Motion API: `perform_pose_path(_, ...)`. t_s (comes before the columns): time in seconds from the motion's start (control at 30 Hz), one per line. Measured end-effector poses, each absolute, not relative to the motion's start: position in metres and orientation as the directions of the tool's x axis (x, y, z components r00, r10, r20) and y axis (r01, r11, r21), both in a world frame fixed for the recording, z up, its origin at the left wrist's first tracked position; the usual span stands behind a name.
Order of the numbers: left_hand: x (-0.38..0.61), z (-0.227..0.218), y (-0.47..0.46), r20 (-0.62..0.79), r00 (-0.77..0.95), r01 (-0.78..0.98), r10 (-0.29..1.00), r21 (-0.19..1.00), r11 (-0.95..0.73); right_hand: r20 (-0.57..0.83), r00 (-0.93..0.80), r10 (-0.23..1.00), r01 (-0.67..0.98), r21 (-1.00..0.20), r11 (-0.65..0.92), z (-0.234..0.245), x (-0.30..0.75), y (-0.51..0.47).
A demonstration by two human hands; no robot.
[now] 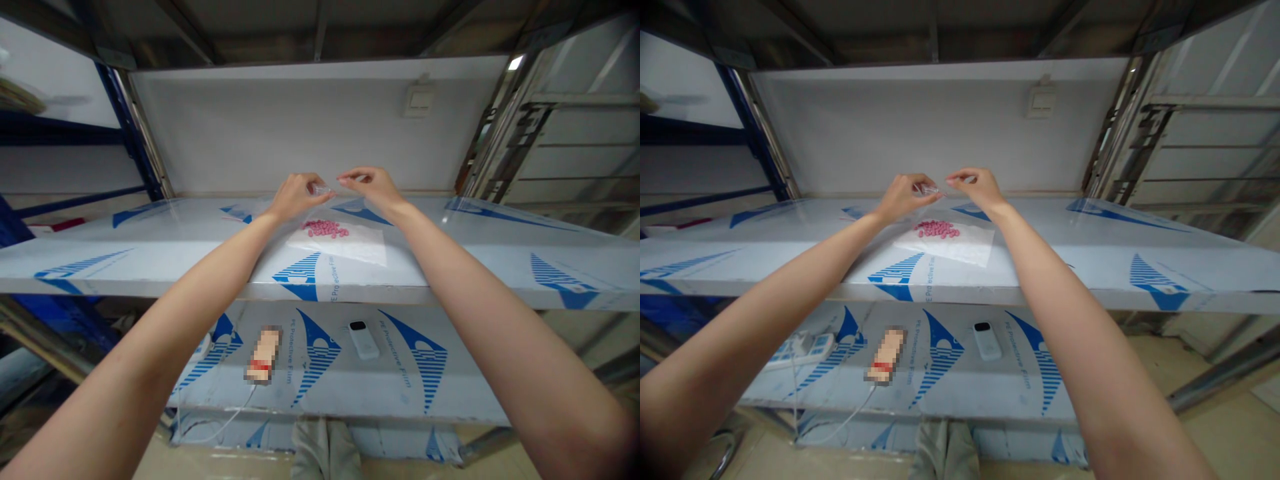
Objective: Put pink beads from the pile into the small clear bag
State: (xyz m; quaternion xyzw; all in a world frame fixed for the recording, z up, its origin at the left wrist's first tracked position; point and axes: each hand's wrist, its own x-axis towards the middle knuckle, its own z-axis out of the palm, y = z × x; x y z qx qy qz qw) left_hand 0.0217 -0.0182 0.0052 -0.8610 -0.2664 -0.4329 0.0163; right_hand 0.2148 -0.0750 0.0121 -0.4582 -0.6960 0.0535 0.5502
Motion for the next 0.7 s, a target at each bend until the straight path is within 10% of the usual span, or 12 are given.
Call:
perform_pose_path(0.23, 0.014, 0.005, -0.007, 0.768, 0.444, 0.511, 0.462, 0.207, -0.834, 0.203, -0.442, 0.874, 0.686, -0.550, 0.475, 0.016, 0.214, -0.099)
perform_pose_path(0.4, 0.013, 0.005, -0.006, 0.763, 0.455, 0.518, 0.459, 0.192, -0.833, 0.121, -0.468, 0.875, 0.718, -0.525, 0.457, 0.006, 0.208, -0.094)
perform_pose_path(0.7, 0.017, 0.007, -0.019, 0.749, 0.491, 0.509, 0.445, 0.168, -0.844, 0.594, -0.055, 0.803, 0.549, -0.654, 0.521, 0.012, 0.209, -0.087)
